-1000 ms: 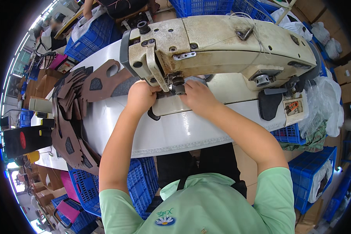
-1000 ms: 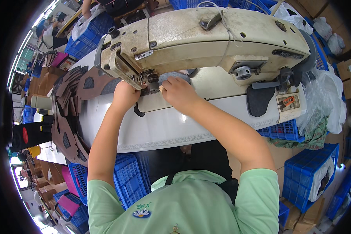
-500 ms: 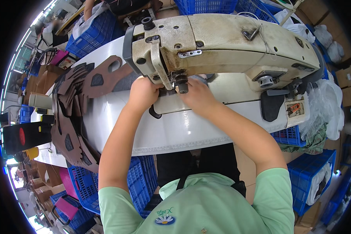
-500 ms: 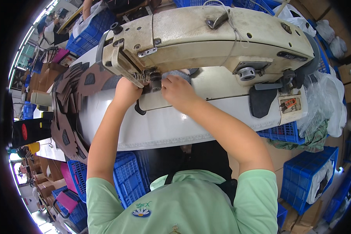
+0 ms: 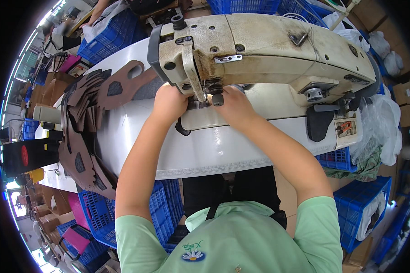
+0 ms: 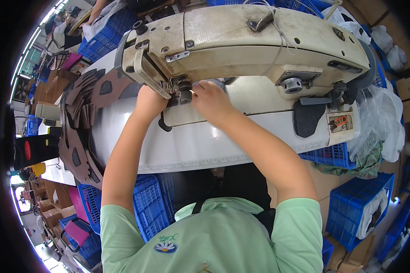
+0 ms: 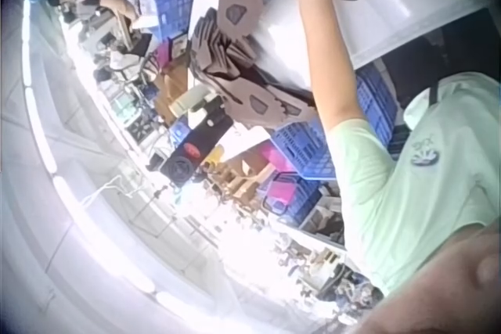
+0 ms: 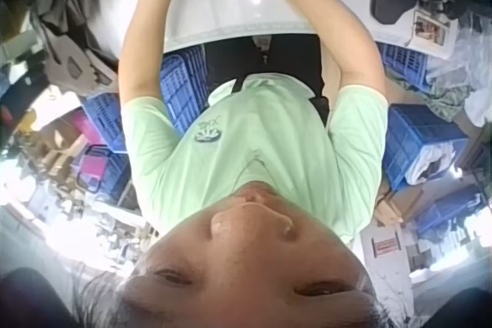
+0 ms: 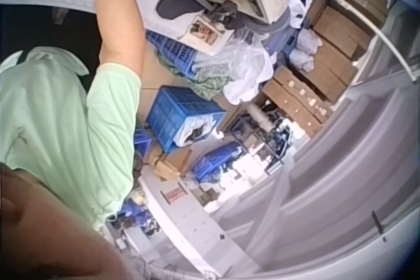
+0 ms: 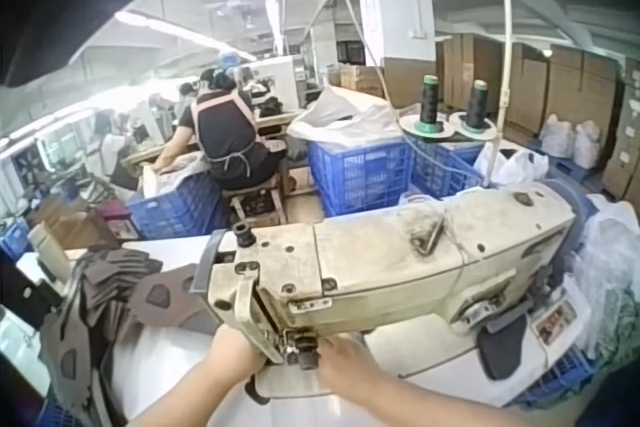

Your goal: Stitch together multiple pieces of leather panels using an industrial sewing machine to form part of a shoe upper.

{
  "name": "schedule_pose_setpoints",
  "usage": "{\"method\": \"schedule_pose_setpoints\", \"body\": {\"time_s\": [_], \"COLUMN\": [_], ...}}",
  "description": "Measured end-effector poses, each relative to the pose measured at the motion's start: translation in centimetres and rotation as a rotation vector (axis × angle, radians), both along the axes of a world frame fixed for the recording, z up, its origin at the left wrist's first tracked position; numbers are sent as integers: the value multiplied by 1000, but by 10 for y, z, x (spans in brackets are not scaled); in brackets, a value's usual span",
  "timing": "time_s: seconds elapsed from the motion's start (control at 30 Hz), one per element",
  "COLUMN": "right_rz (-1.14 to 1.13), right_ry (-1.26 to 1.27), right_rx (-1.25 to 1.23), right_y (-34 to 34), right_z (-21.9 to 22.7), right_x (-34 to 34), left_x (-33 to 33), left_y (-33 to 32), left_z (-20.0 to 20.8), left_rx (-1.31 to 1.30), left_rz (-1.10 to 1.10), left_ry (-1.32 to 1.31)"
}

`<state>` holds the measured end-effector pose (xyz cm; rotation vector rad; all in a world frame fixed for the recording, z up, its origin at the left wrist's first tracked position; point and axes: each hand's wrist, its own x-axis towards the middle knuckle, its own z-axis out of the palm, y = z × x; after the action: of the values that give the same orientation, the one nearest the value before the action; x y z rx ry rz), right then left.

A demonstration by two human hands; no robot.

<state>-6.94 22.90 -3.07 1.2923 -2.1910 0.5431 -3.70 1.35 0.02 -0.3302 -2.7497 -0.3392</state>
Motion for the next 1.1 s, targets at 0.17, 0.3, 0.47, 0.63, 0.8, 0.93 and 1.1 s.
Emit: {"method": "schedule_pose_setpoints", "body": {"time_s": [0.17, 0.3, 0.47, 0.63, 0.8, 0.93, 1.1], "right_rz": [-3, 17, -15, -51, -53, -28, -28], "right_ry": [-18, -197, -75, -127, -157, -180, -144], "right_rx": [11, -32, -23, -100, 6, -5, 13], "right_y": [-1, -2, -4, -7, -4, -1, -2], "right_z": [-3, -3, -8, -7, -5, -4, -6], "right_x": [-3, -4, -5, -1, -2, -3, -4], "left_x": [-3, -5, -4, -3, -7, -5, -5], "left_y": [0, -4, -2, -1, -10, -5, -3], "left_z": [-3, -9, -7, -6, -17, -14, -10], "left_rx": [24, 4, 38, 63, 44, 38, 47], "left_rz": [49, 55, 37, -11, -1, 26, 32], "left_ry": [-5, 1, 32, 57, 65, 53, 28]}}
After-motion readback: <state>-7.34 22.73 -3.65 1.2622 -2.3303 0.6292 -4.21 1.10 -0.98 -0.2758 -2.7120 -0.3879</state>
